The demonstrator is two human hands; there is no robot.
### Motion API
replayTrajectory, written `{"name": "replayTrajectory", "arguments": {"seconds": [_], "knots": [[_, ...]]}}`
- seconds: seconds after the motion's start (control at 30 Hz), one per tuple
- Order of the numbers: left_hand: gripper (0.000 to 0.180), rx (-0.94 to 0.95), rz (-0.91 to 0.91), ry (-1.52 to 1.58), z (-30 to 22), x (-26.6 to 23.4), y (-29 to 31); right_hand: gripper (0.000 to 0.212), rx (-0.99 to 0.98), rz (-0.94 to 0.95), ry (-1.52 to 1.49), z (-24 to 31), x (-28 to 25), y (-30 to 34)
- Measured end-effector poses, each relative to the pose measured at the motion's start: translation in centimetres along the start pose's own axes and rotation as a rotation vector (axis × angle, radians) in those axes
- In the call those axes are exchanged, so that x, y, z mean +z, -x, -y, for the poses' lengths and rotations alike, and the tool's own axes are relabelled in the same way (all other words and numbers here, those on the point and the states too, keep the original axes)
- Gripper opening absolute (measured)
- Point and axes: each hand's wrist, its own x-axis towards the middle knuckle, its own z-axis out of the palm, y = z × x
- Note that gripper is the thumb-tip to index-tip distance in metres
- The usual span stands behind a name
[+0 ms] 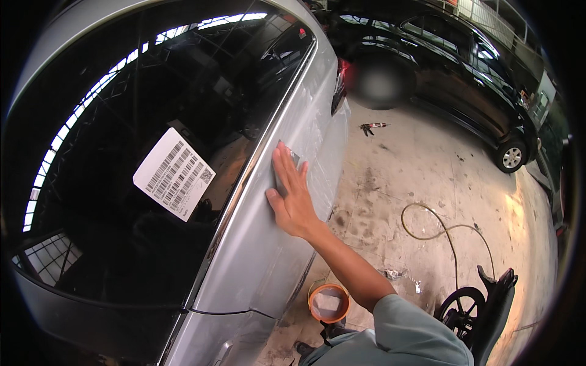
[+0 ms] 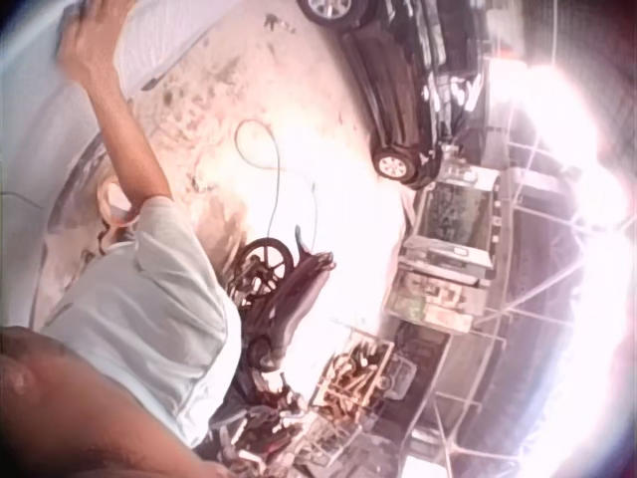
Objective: The person sands the rear quarter panel of a silver car by hand. They dip a sanding block into a bucket of water and then rub it repeatedly over the body panel, alternating between wet sanding with the block and wiping the surface with a cloth.
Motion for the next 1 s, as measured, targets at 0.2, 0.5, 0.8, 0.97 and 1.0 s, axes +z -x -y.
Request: {"name": "replayTrajectory", "arguments": {"seconds": [0.2, 0.5, 0.8, 0.97, 1.0], "knots": [[0.064, -0.017, 0.007, 0.055, -1.1, 1.5, 0.5, 0.060, 0.281, -0.126, 0.059, -6.0, -1.9, -6.9], [0.063, -0.008, 0.029, 0.076, -1.0, 1.0, 0.3, 0.060, 0.193, -0.080, 0.041, -3.0, -1.9, -4.6], [0.061, 0.027, -0.016, 0.095, 0.4, 0.9, 0.5, 0.060, 0.120, -0.008, 0.065, 2.4, -0.4, 0.0], [0.059, 0.045, 0.043, 0.083, -0.3, 1.2, 0.8, 0.061, 0.199, -0.098, -0.011, 1.7, 0.3, 0.0], [0.059, 0.045, 0.025, 0.063, 0.4, 0.8, 0.7, 0.063, 0.103, -0.034, 0.049, 4.3, 1.7, 2.7]]}}
